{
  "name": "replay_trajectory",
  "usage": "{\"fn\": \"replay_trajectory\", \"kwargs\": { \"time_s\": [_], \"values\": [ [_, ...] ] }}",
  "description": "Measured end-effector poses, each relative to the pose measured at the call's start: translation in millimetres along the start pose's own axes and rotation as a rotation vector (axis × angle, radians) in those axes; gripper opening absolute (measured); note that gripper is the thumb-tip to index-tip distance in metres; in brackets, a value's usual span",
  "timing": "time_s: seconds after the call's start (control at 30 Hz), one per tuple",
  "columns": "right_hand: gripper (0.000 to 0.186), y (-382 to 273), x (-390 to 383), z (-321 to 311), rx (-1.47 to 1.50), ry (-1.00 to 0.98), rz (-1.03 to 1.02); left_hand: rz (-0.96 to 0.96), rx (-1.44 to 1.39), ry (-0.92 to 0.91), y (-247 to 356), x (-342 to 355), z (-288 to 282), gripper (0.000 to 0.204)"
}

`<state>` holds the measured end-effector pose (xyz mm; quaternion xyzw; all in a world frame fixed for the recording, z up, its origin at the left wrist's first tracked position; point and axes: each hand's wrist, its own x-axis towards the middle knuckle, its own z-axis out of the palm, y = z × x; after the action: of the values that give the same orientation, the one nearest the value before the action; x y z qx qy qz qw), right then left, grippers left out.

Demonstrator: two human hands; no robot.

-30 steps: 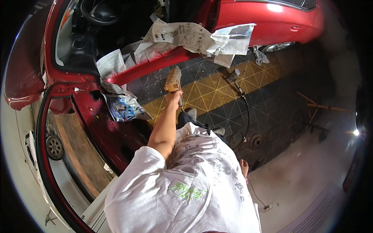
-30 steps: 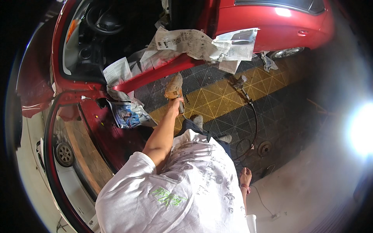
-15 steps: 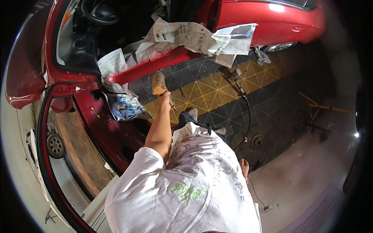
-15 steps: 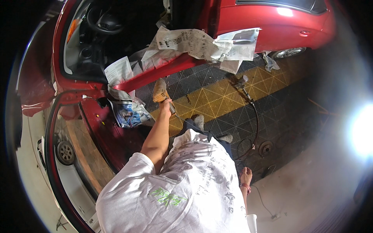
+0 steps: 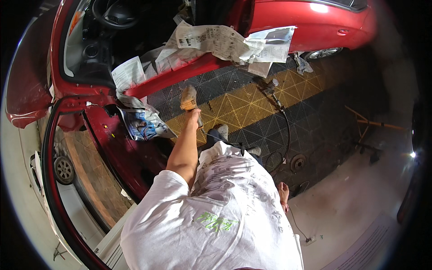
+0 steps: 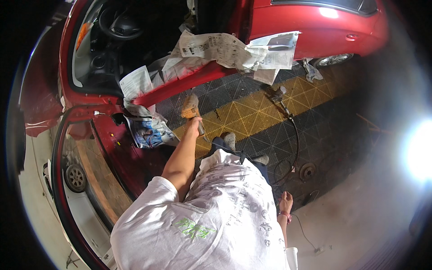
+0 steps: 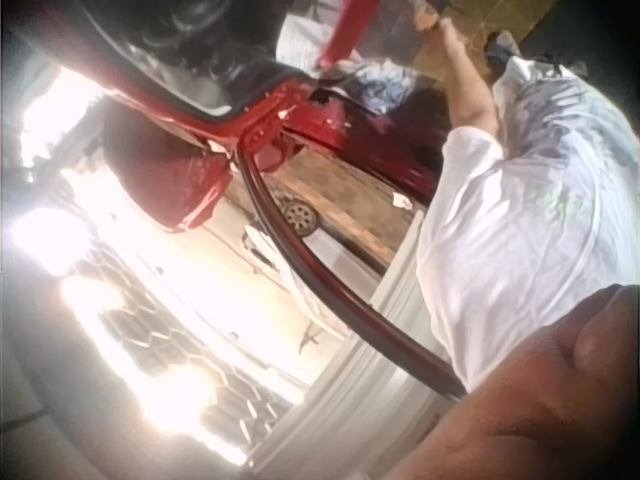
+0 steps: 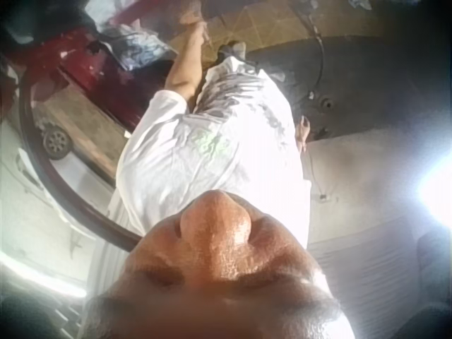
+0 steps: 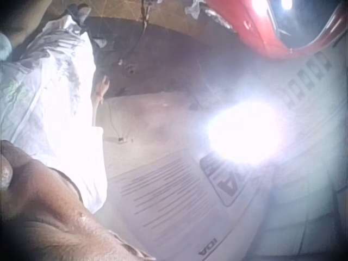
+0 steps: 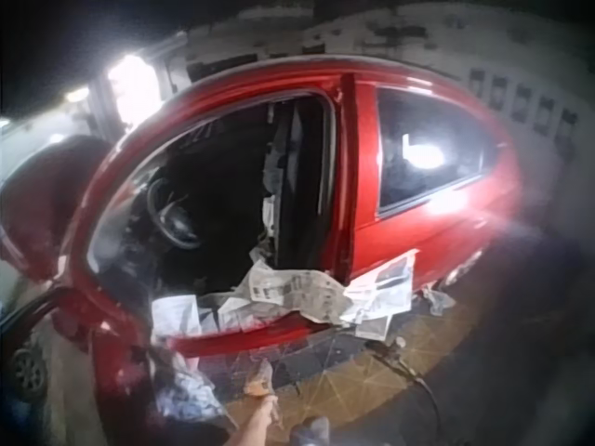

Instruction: The person sands the interior edge of a red car door using an electric sander. They briefly pause to plug the sander into a wall outlet before continuing to sand the door panel.

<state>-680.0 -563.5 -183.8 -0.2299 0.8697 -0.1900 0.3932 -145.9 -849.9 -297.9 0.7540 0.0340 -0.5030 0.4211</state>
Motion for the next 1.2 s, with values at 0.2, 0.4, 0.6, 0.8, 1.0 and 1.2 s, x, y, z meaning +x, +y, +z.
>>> {"fn": "replay_trajectory", "kwargs": {
  "time_s": [0.2, 0.4, 0.6, 0.8, 1.0, 1.2],
  "values": [
    [0.031, 10.9, -2.2, 14.9, 0.015, -0.043, -0.025, 0.071, 0.157, -0.199, 5.5, 0.0, 31.5, 0.043],
    [0.032, 12.5, -8.3, 7.7, -0.014, -0.012, -0.05, 0.092, 0.131, -0.41, 6.3, -20.4, 62.0, 0.025],
    [0.034, 2.3, -7.2, 14.2, 0.034, -0.056, -0.006, 0.084, -0.029, -0.277, 9.3, -5.4, 36.5, 0.028],
    [0.035, 9.5, 7.0, 9.8, 0.015, -0.083, -0.045, 0.006, -0.222, -0.029, 14.0, 9.5, -14.2, 0.03],
    [0.035, -9.7, 12.8, 13.3, -0.021, -0.111, -0.059, 0.079, -0.405, 0.407, 12.5, 24.9, -61.3, 0.029],
    [0.036, -25.8, 20.8, 8.6, -0.047, -0.099, -0.06, 0.022, -0.366, 0.491, 1.5, 24.0, -73.6, 0.055]
  ]
}}
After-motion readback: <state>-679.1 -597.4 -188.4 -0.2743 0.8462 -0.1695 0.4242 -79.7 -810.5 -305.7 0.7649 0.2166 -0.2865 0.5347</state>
